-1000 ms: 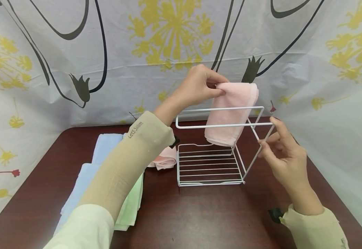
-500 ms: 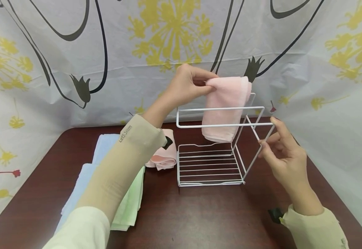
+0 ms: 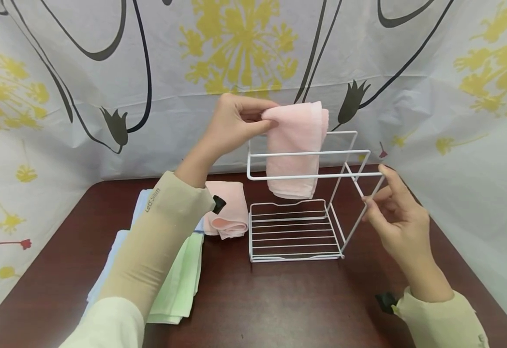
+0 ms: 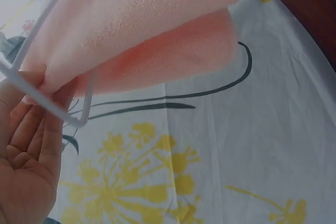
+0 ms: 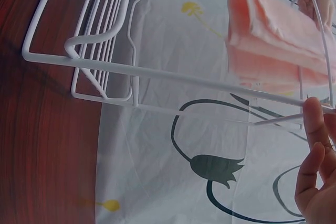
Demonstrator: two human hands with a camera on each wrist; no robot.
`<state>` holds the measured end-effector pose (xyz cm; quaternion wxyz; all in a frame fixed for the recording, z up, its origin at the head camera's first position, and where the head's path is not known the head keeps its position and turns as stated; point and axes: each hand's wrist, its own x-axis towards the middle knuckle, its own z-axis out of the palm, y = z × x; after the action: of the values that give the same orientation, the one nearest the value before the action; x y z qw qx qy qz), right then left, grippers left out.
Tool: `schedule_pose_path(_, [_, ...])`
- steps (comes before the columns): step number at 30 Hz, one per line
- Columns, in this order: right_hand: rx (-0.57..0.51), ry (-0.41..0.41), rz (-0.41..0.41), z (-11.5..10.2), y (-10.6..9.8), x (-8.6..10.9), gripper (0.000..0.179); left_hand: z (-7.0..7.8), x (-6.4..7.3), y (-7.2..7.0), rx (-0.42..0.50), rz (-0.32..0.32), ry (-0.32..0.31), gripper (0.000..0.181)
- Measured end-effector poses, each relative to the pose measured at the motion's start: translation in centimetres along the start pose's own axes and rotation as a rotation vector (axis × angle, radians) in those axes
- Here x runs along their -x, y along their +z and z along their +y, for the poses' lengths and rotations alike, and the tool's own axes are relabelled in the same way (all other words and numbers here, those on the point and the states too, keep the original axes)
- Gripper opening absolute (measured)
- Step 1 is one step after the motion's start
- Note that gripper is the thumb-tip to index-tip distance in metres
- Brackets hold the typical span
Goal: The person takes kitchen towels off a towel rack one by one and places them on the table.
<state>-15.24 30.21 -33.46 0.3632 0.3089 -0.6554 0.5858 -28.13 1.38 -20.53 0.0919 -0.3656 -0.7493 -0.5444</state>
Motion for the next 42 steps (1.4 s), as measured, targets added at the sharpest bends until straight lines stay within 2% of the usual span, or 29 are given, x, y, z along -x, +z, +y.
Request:
schedule_pose_path(8, [-0.013,-0.010,0.003,0.2,0.0,0.0,0.057,-0.2,1.2,-1.0,0.023,0.047,0.025,0.021])
schedule_pose_path(20, [-0.037,0.001,0.005,0.3,-0.1,0.0,0.058,-1.0,2.7,-2.5,0.068,0.172,0.069,0.021])
schedule_pose_path(32, [-0.052,-0.005,0.013,0.2,-0.1,0.0,0.057,-0.9,4.3,-4.3,0.117,0.305,0.121,0.025])
schedule_pose_path(37, [-0.047,-0.013,0.015,0.2,-0.2,-0.1,0.057,-1.4,5.3,-4.7,0.108,0.344,0.150,0.024])
schedule_pose_path(42, [-0.050,-0.015,0.013,0.3,-0.2,-0.1,0.057,-1.9,6.1,-5.0,0.146,0.386,0.174,0.025])
